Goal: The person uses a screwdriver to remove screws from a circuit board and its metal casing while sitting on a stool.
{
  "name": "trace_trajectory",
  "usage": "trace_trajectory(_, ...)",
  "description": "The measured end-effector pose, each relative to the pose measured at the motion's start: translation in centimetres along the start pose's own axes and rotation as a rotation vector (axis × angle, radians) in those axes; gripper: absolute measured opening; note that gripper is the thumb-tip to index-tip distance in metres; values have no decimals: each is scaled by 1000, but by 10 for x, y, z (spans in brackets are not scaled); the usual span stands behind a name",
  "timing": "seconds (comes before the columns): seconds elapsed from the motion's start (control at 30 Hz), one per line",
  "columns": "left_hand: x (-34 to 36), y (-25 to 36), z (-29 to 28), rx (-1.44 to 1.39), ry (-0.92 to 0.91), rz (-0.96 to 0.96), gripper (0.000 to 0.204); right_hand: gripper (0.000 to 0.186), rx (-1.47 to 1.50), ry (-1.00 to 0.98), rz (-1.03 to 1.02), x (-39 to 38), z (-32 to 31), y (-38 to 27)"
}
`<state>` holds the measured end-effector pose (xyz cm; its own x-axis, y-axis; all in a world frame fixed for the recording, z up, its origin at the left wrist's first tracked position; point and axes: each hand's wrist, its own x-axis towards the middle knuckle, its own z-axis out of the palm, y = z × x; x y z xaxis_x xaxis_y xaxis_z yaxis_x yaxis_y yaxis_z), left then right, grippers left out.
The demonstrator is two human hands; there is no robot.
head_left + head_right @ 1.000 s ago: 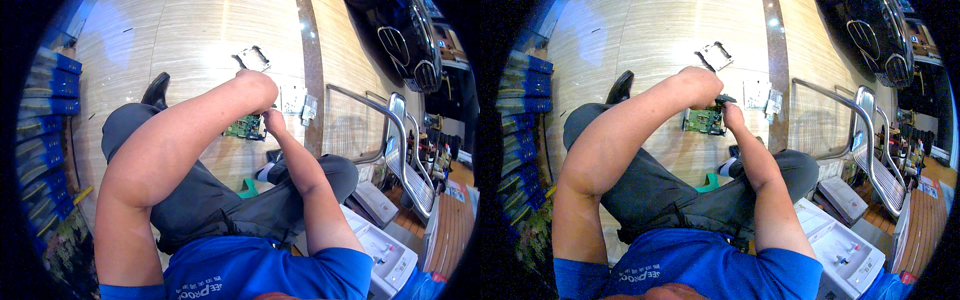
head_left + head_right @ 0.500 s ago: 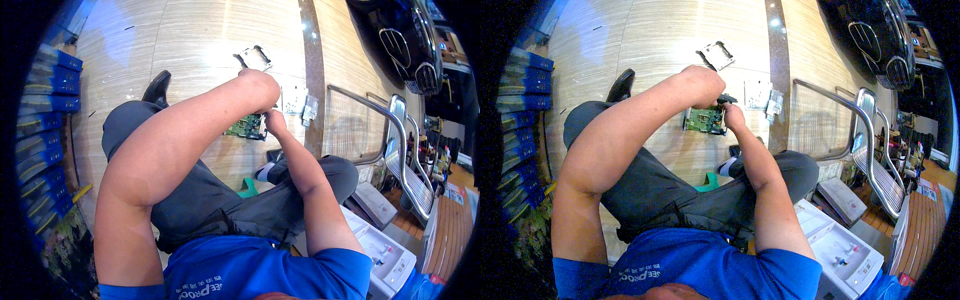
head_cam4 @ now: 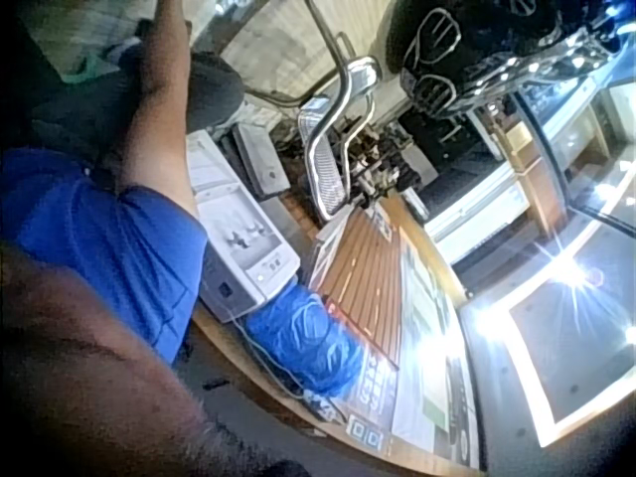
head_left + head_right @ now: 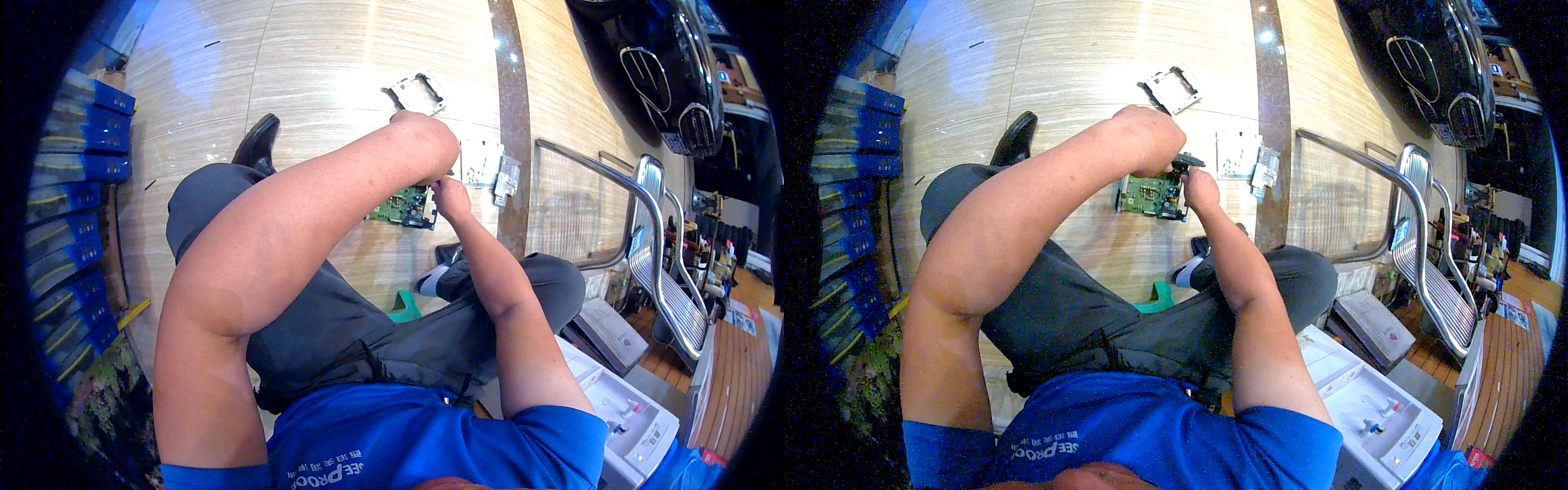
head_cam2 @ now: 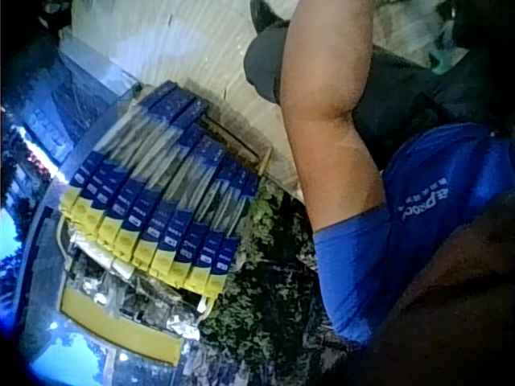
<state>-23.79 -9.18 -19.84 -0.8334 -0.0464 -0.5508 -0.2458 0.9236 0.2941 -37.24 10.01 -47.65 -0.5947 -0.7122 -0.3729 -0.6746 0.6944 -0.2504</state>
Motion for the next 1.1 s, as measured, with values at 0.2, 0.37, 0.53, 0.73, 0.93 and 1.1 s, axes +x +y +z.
trace_trajectory(0.2, 6, 3, 0, -13, -74, -40, 41, 18, -32, 26, -112, -4, -3, 1)
trace_trajectory(0.37, 6, 1, 1, -15, -62, -45, 41, 18, -7, 36, -189, -6, -4, -2)
trace_trajectory(0.53, 5, -1, 3, 16, 9, 16, 25, 21, 31, 36, -141, -2, -2, 2)
trace_trajectory(0.73, 2, -1, 2, -3, 14, 12, 27, 24, -17, -81, 12, 2, -1, 2)
trace_trajectory(0.93, 3, 0, 1, 8, 1, 7, 25, 19, -42, -8, -35, 0, 5, 5)
trace_trajectory(1.1, 3, 0, -1, 13, -19, 2, 26, 22, -24, -5, -78, -3, 1, 4)
